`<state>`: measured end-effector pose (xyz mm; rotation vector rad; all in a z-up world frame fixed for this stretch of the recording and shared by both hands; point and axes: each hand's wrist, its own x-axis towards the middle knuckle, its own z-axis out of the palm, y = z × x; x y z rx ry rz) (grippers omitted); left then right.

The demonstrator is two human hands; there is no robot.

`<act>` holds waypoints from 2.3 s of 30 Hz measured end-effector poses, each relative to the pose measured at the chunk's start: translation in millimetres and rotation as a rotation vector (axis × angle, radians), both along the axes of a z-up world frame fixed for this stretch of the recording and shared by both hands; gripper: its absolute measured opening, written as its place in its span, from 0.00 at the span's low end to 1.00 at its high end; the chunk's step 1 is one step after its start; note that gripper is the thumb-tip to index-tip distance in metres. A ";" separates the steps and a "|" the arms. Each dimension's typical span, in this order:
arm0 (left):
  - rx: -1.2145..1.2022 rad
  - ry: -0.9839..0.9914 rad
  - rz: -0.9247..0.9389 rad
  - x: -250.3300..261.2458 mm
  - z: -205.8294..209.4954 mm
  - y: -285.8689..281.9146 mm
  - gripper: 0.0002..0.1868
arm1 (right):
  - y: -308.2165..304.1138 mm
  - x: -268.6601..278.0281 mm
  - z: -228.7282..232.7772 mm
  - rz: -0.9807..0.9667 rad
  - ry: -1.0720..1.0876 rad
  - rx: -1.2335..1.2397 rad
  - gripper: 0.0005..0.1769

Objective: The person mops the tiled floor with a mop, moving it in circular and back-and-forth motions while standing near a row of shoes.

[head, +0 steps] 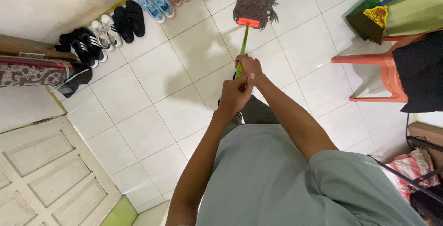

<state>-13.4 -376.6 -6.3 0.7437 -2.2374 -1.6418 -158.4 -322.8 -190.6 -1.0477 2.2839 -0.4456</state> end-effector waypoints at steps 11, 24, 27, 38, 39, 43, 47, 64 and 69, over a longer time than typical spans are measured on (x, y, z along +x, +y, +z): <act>-0.062 0.056 0.000 -45.7 -17.7 -42.0 0.22 | -41.2 -52.5 -43.4 -0.017 0.054 -0.022 0.11; -0.106 0.051 -0.036 -127.6 -7.5 -95.7 0.22 | -85.8 -126.5 -34.2 -0.081 0.008 -0.062 0.13; -0.112 0.050 -0.056 -139.8 -8.0 -101.2 0.22 | -92.6 -139.4 -32.1 -0.087 -0.017 -0.037 0.18; 0.059 -0.001 -0.081 -150.4 11.0 -88.3 0.25 | -79.7 -142.0 -41.5 -0.213 -0.080 -0.245 0.06; 0.113 -0.032 -0.107 -151.1 11.3 -86.8 0.25 | -76.2 -140.7 -39.0 -0.211 -0.082 -0.245 0.06; 0.055 0.024 -0.135 -148.4 13.9 -74.5 0.25 | -66.5 -135.6 -23.9 -0.177 -0.039 -0.373 0.03; 0.023 0.010 -0.098 -144.9 16.8 -73.5 0.26 | -70.1 -127.3 -19.5 -0.224 -0.011 -0.399 0.06; -0.114 0.012 -0.073 -128.8 43.0 -129.2 0.25 | -128.4 -98.4 -17.2 -0.371 -0.187 -0.455 0.09; -0.058 -0.037 -0.082 -128.0 46.1 -150.7 0.25 | -150.4 -91.2 -10.3 -0.390 -0.163 -0.521 0.07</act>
